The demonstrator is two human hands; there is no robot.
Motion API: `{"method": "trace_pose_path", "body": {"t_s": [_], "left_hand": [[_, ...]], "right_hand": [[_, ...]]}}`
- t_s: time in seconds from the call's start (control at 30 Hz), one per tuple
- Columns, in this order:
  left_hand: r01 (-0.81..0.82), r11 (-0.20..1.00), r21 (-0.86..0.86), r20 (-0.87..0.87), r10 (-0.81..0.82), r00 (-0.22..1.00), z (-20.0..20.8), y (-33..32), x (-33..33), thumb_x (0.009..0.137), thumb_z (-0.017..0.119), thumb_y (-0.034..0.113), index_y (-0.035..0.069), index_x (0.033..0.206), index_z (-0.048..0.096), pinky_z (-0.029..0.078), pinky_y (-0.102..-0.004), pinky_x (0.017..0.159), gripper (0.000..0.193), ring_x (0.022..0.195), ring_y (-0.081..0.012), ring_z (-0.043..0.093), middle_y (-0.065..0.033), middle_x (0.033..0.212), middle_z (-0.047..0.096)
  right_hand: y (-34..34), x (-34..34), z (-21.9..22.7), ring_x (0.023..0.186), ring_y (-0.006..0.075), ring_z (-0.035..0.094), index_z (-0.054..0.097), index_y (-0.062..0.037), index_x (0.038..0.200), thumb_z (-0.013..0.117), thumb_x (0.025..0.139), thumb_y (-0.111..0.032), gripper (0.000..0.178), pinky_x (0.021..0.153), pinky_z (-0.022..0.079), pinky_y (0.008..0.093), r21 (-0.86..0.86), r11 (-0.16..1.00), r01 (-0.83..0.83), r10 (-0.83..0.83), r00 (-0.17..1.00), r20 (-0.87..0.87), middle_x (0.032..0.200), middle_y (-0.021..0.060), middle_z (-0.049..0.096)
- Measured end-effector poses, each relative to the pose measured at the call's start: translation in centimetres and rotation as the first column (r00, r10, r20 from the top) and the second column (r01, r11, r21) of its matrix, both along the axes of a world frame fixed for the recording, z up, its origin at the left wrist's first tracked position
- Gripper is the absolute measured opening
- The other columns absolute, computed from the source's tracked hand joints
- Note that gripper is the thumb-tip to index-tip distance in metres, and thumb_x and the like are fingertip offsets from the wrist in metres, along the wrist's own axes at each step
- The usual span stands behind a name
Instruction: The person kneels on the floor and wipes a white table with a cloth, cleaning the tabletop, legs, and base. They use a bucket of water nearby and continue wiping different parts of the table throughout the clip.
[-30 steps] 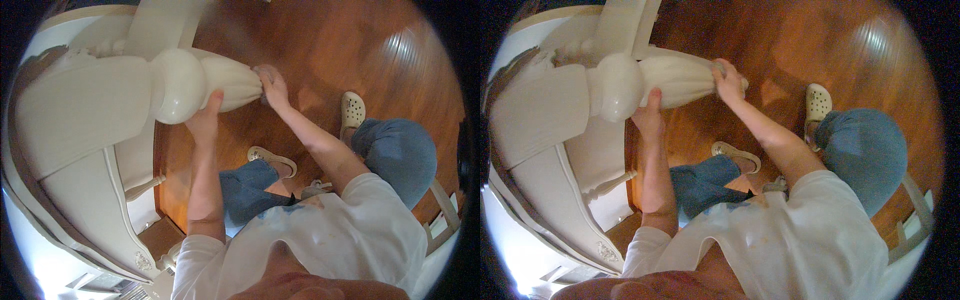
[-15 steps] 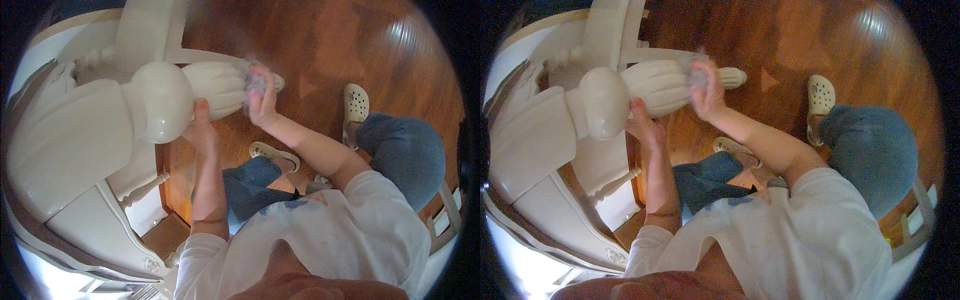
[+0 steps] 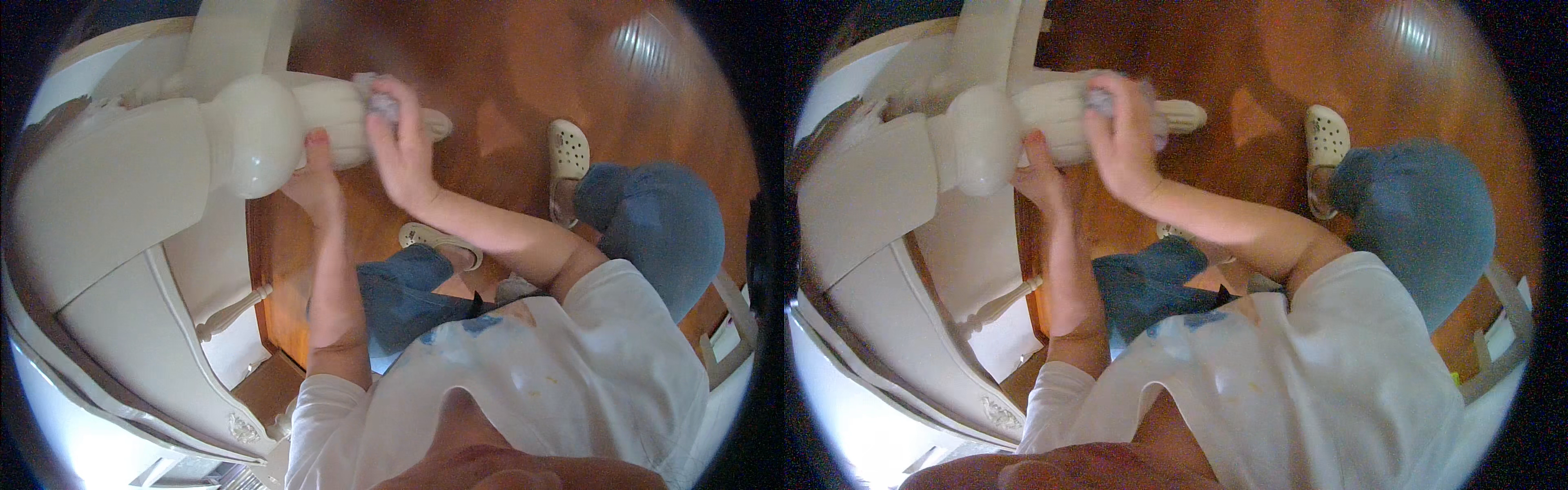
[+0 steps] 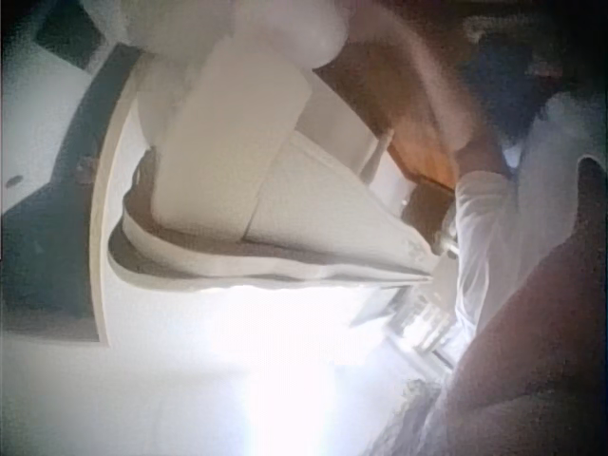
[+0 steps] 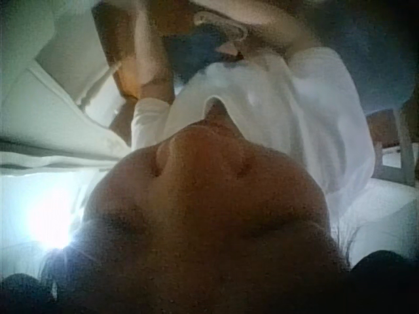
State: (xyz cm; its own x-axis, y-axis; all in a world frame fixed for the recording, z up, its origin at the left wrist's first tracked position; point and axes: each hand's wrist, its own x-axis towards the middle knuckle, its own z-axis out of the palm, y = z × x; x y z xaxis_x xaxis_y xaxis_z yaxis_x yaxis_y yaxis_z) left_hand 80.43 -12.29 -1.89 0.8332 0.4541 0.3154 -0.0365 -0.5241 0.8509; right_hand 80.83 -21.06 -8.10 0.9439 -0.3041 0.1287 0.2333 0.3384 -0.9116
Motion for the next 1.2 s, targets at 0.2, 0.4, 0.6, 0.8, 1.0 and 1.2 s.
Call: {"method": "trace_pose_path", "body": {"t_s": [0.2,0.4,0.6,0.8,1.0,1.2], "left_hand": [[-0.019,0.994,-0.112,0.059,0.025,0.998,-0.6,0.2,-0.1,0.085,0.066,0.017,0.002,0.137,0.028,0.046,-0.0424,0.094,0.066,0.112,-0.0280,0.049,-0.0171,0.133,0.040],[-0.071,0.975,-0.212,0.069,0.087,0.994,-0.8,-0.1,-0.2,0.084,0.064,0.020,0.005,0.139,0.024,0.046,-0.0470,0.095,0.069,0.113,-0.0293,0.049,-0.0162,0.132,0.040],[-0.082,0.995,-0.049,0.031,0.083,0.996,-0.4,-0.3,-0.4,0.081,0.066,0.020,0.003,0.138,0.025,0.044,-0.0435,0.097,0.072,0.112,-0.0275,0.049,-0.0160,0.130,0.041],[-0.033,0.991,-0.126,0.073,0.042,0.996,-1.0,0.4,-0.2,0.082,0.067,0.015,0.000,0.137,0.027,0.041,-0.0420,0.099,0.070,0.114,-0.0275,0.047,-0.0152,0.129,0.042],[0.088,0.995,0.050,0.156,-0.095,0.983,-1.0,0.3,0.7,0.080,0.070,0.010,-0.004,0.138,0.027,0.036,-0.0402,0.103,0.073,0.120,-0.0281,0.042,-0.0170,0.136,0.039],[0.110,0.993,0.031,0.170,-0.113,0.979,-0.2,-0.8,0.7,0.080,0.070,0.009,-0.007,0.135,0.033,0.036,-0.0379,0.102,0.069,0.119,-0.0262,0.043,-0.0182,0.136,0.041]], "right_hand": [[-0.2,0.0,-1.1,0.108,0.0397,0.046,0.048,-0.0067,0.113,0.060,0.074,-0.005,0.040,0.095,0.034,0.0468,-0.148,0.971,0.185,-0.128,0.934,0.333,0.114,0.0194,0.051],[2.3,-0.2,-13.3,0.117,0.0351,0.044,0.042,-0.0040,0.124,0.049,0.088,-0.007,0.037,0.104,0.028,0.0481,-0.186,0.981,-0.053,0.024,0.988,-0.155,0.128,0.0195,0.044],[-1.4,2.3,-25.1,0.114,0.0380,0.050,0.037,-0.0022,0.133,0.047,0.093,-0.028,0.048,0.096,0.040,0.0426,-0.093,0.917,-0.387,0.283,0.800,-0.530,0.126,0.0239,0.050],[0.4,2.8,-26.0,0.124,0.0290,0.043,0.031,-0.0074,0.137,0.036,0.098,-0.042,0.052,0.100,0.036,0.0369,0.159,0.939,-0.306,0.328,0.653,-0.683,0.134,0.0163,0.044],[1.0,1.3,-15.2,0.117,0.0370,0.047,0.040,-0.0008,0.130,0.043,0.091,-0.015,0.041,0.100,0.036,0.0400,-0.174,0.940,-0.293,0.171,0.848,-0.502,0.124,0.0231,0.050],[0.0,-0.9,-2.5,0.120,0.0391,0.042,0.040,0.0016,0.128,0.042,0.083,0.000,0.045,0.105,0.031,0.0428,-0.146,0.982,-0.116,0.062,0.943,-0.328,0.125,0.0246,0.046]]}}
